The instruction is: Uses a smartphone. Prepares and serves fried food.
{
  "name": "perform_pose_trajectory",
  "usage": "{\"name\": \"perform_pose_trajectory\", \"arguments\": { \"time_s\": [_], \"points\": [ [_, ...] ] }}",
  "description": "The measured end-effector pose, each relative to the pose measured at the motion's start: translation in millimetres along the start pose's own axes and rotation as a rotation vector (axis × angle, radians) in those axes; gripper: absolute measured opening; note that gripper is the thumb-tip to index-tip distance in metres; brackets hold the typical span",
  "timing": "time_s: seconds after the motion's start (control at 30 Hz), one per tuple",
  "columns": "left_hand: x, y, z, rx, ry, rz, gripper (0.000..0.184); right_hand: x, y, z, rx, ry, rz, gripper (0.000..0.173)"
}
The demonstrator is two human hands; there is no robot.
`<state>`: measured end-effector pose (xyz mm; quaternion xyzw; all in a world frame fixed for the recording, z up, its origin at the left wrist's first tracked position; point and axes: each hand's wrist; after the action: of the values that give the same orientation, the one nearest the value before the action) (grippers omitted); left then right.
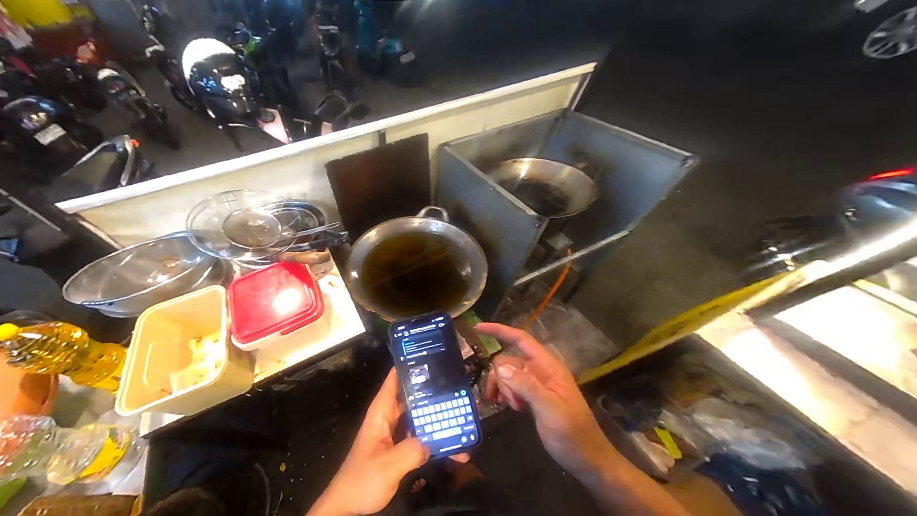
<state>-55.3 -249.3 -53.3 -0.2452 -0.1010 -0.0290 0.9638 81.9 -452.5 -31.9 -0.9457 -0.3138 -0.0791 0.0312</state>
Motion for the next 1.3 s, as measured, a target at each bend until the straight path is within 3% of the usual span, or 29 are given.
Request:
{"name": "perform_pose_trajectory", "arguments": {
  "time_s": [0.17, 0.33, 0.47, 0.83, 1.03, 1.3],
  "points": [
    [8.6, -4.3, -3.7, -0.007, 0.029, -0.104, 0.085, -8.1, -3.3, -0.4, -0.018, -0.080, -0.066, 0.056],
    [15.6, -7.4, -0.9, 0.037, 0.039, -0.072, 0.091, 1.7, -4.1, -0.5, 0.039, -0.054, -0.210, 0.063],
    [23.9, -0.4, 7.1, 0.017, 0.032, -0.101, 0.090, 17.8, -7.0, -0.3, 0.077, -0.003, -0.269, 0.061],
    [54.3, 4.8, 32.6, 0.213, -0.056, 0.024, 0.085, 65.8, -14.9, -4.4, 0.172, -0.012, -0.422, 0.063],
    [58.7, 22.1, 30.6, 0.097, -0.047, -0.044, 0.087, 78.3, -17.1, -4.0, 0.161, -0.032, -0.438, 0.063],
    [40.4, 26.1, 31.7, 0.066, -0.017, 0.042, 0.067, 70.2, -32.4, -1.8, 0.179, -0.051, -0.477, 0.064]
  ]
}}
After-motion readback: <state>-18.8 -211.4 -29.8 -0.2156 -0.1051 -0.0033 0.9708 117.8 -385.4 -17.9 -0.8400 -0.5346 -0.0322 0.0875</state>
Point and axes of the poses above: each hand's wrist, its own x-axis towards the middle knuckle, its own y-axis out of the back of the hand, z = x × y, and after that the axes turned 3 degrees about z, right-handed
